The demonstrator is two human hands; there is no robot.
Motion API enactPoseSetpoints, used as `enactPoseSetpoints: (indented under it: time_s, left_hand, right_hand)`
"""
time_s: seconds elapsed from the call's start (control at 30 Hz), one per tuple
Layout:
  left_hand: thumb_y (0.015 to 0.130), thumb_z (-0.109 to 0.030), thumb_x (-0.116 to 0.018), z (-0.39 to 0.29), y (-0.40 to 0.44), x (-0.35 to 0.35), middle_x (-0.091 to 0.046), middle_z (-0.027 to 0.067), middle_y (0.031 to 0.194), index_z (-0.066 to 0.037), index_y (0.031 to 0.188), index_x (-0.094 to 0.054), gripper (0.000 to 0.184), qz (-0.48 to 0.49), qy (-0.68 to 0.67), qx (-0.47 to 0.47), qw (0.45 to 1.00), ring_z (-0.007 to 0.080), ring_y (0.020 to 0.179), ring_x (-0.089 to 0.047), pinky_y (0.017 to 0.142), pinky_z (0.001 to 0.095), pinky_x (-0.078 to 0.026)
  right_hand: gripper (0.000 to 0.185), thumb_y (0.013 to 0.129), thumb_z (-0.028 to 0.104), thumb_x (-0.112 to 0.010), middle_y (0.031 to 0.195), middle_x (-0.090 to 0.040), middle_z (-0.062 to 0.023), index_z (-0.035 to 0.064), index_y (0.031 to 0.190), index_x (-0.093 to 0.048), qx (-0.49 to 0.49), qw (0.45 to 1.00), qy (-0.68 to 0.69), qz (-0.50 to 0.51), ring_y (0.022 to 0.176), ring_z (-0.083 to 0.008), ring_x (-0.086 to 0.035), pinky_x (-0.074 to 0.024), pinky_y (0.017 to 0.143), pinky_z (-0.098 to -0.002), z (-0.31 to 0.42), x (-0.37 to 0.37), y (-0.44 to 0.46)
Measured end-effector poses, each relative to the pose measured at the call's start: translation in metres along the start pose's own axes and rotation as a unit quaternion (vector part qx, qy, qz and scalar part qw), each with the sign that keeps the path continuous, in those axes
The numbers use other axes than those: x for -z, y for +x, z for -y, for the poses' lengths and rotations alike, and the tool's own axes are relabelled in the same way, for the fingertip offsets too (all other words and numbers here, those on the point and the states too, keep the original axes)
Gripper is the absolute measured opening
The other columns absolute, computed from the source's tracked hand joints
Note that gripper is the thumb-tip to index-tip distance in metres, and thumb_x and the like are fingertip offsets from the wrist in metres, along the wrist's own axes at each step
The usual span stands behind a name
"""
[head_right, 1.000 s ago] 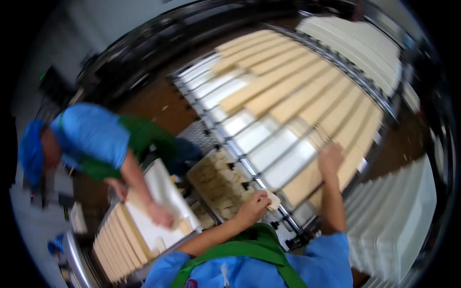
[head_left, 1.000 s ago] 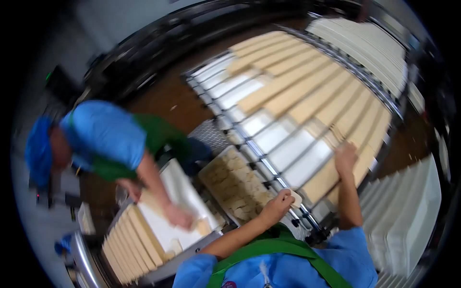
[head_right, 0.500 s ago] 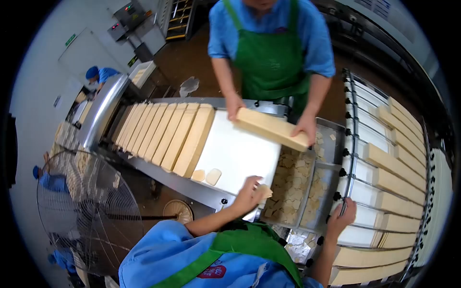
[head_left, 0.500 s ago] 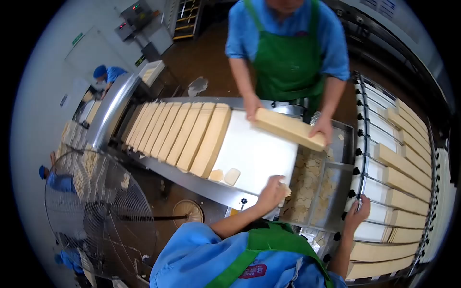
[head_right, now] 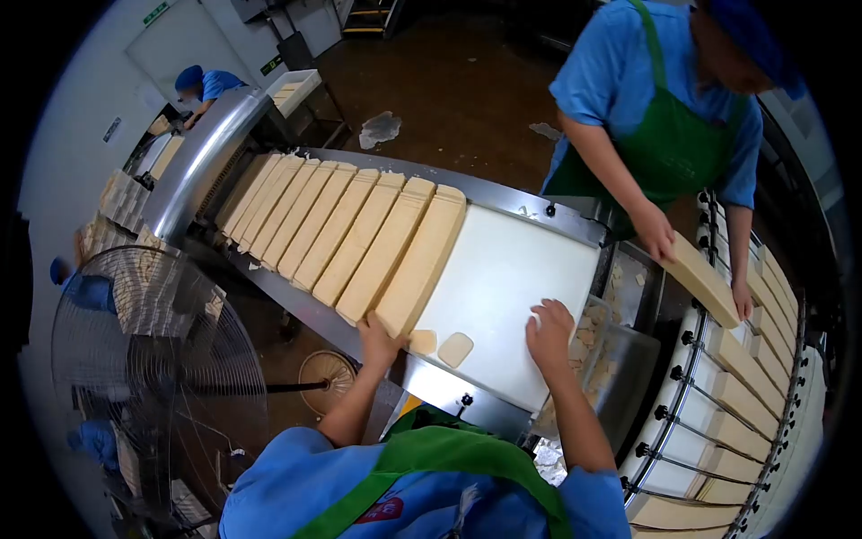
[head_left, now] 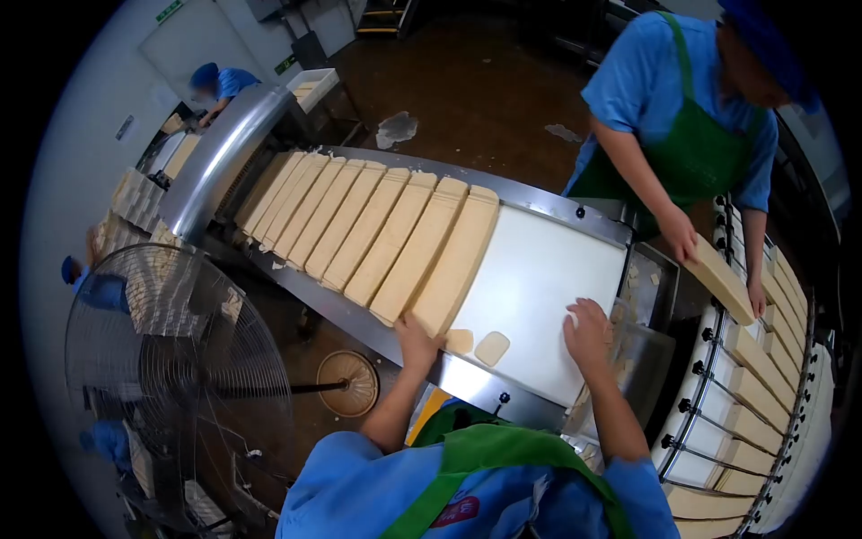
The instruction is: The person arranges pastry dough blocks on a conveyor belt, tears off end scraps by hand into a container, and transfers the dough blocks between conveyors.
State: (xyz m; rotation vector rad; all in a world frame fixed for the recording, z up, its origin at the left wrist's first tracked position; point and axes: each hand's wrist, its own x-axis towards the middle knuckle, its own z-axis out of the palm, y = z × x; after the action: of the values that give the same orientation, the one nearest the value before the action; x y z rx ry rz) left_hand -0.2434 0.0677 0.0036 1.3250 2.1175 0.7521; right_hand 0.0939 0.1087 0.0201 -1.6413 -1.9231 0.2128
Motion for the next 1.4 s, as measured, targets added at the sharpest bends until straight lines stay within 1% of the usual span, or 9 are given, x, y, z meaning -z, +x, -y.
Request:
enactPoseSetpoints:
  time_s: [0.23, 0.3, 0.43, 0.73, 0.9, 1.03, 1.13, 1.3, 1.4]
  left_hand:
    - [0.061, -0.026, -0.084, -0.015, 0.01, -0.006, -0.042, 0.0284, 0.115, 0.009, 0.125, -0.033, 0.089, 0.04, 0.063, -0.031, 0.997, 0.0439, 0.108, -0.046, 0.093, 0.0485, -0.039]
    - [0.066, -0.044, -0.078, -0.018, 0.01, -0.002, -0.048, 0.0255, 0.113, 0.007, 0.131, -0.031, 0.095, 0.057, 0.159, -0.05, 0.984, 0.0401, 0.106, -0.05, 0.095, 0.0539, -0.033]
    - [0.074, -0.051, -0.067, 0.002, 0.011, -0.012, -0.046, 0.0272, 0.114, 0.015, 0.134, -0.024, 0.099, 0.055, 0.19, -0.127, 0.972, 0.038, 0.103, -0.053, 0.095, 0.0536, -0.031]
    - [0.073, -0.049, -0.069, -0.005, 0.017, -0.01, -0.042, 0.0313, 0.112, 0.017, 0.131, -0.02, 0.101, 0.142, 0.193, -0.093, 0.967, 0.0432, 0.09, -0.057, 0.078, 0.0469, -0.05]
    - [0.071, -0.039, -0.074, -0.017, 0.023, -0.013, -0.041, 0.0278, 0.109, 0.009, 0.126, -0.022, 0.089, 0.214, 0.101, -0.083, 0.968, 0.0444, 0.09, -0.055, 0.076, 0.0504, -0.049]
    - [0.069, -0.029, -0.078, -0.054, 0.008, -0.039, -0.039, 0.0299, 0.111, 0.006, 0.12, -0.028, 0.079, 0.232, 0.037, -0.157, 0.959, 0.048, 0.09, -0.052, 0.079, 0.0522, -0.047]
    - [0.068, -0.022, -0.079, -0.09, -0.009, -0.05, -0.039, 0.0306, 0.113, 0.005, 0.119, -0.033, 0.074, 0.201, 0.005, -0.196, 0.96, 0.0482, 0.099, -0.047, 0.087, 0.0512, -0.044]
    - [0.068, -0.016, -0.076, -0.14, -0.059, -0.081, -0.032, 0.0328, 0.122, 0.003, 0.128, -0.033, 0.077, 0.226, -0.027, -0.292, 0.929, 0.0447, 0.115, -0.037, 0.097, 0.0454, -0.039]
    - [0.068, -0.013, -0.074, -0.171, -0.101, -0.107, -0.03, 0.0316, 0.125, 0.0, 0.133, -0.033, 0.078, 0.242, -0.077, -0.365, 0.896, 0.045, 0.12, -0.032, 0.1, 0.0446, -0.036]
  right_hand:
    - [0.039, 0.078, 0.02, -0.064, 0.132, -0.045, -0.0188, 0.0077, 0.115, -0.059, 0.009, 0.997, -0.068, 0.043, 0.125, -0.0349, -0.037, -0.0306, 0.101, -0.0486, 0.051, -0.106, 0.105]
    - [0.056, 0.084, 0.033, -0.06, 0.144, -0.03, -0.0201, 0.0096, 0.133, -0.046, -0.037, 0.989, -0.108, 0.096, 0.129, -0.0347, -0.032, -0.0304, 0.101, -0.0484, 0.068, -0.129, 0.138]
    - [0.067, 0.089, 0.05, -0.048, 0.153, -0.012, -0.0176, 0.0166, 0.145, -0.03, -0.078, 0.971, -0.146, 0.173, 0.13, -0.0361, -0.031, -0.0317, 0.101, -0.0477, 0.101, -0.154, 0.196]
    - [0.075, 0.08, 0.054, -0.057, 0.147, -0.02, -0.0186, 0.0162, 0.14, -0.032, -0.204, 0.938, -0.121, 0.251, 0.126, -0.0388, -0.037, -0.0404, 0.097, -0.0475, 0.129, -0.158, 0.236]
    - [0.082, 0.075, 0.052, -0.061, 0.146, -0.021, -0.022, 0.0083, 0.138, -0.033, -0.364, 0.899, -0.093, 0.224, 0.125, -0.0402, -0.036, -0.0422, 0.096, -0.0456, 0.098, -0.085, 0.208]
    - [0.092, 0.069, 0.05, -0.067, 0.148, -0.007, -0.0321, -0.0046, 0.135, -0.032, -0.402, 0.909, -0.103, 0.047, 0.129, -0.0444, -0.034, -0.0402, 0.098, -0.048, 0.028, -0.047, 0.141]
    - [0.095, 0.066, 0.045, -0.07, 0.149, -0.008, -0.0308, -0.0013, 0.137, -0.028, -0.453, 0.884, -0.091, -0.07, 0.125, -0.0455, -0.039, -0.0402, 0.098, -0.0484, -0.009, -0.021, 0.103]
    - [0.078, 0.07, 0.036, -0.067, 0.127, -0.032, -0.0262, 0.0033, 0.13, -0.029, -0.501, 0.825, 0.017, -0.263, 0.112, -0.0462, -0.046, -0.0422, 0.093, -0.0492, -0.038, 0.085, 0.008]
    - [0.077, 0.073, 0.035, -0.066, 0.128, -0.03, -0.0269, 0.0023, 0.131, -0.028, -0.531, 0.763, 0.028, -0.367, 0.109, -0.0474, -0.048, -0.0426, 0.092, -0.0494, -0.037, 0.169, -0.065]
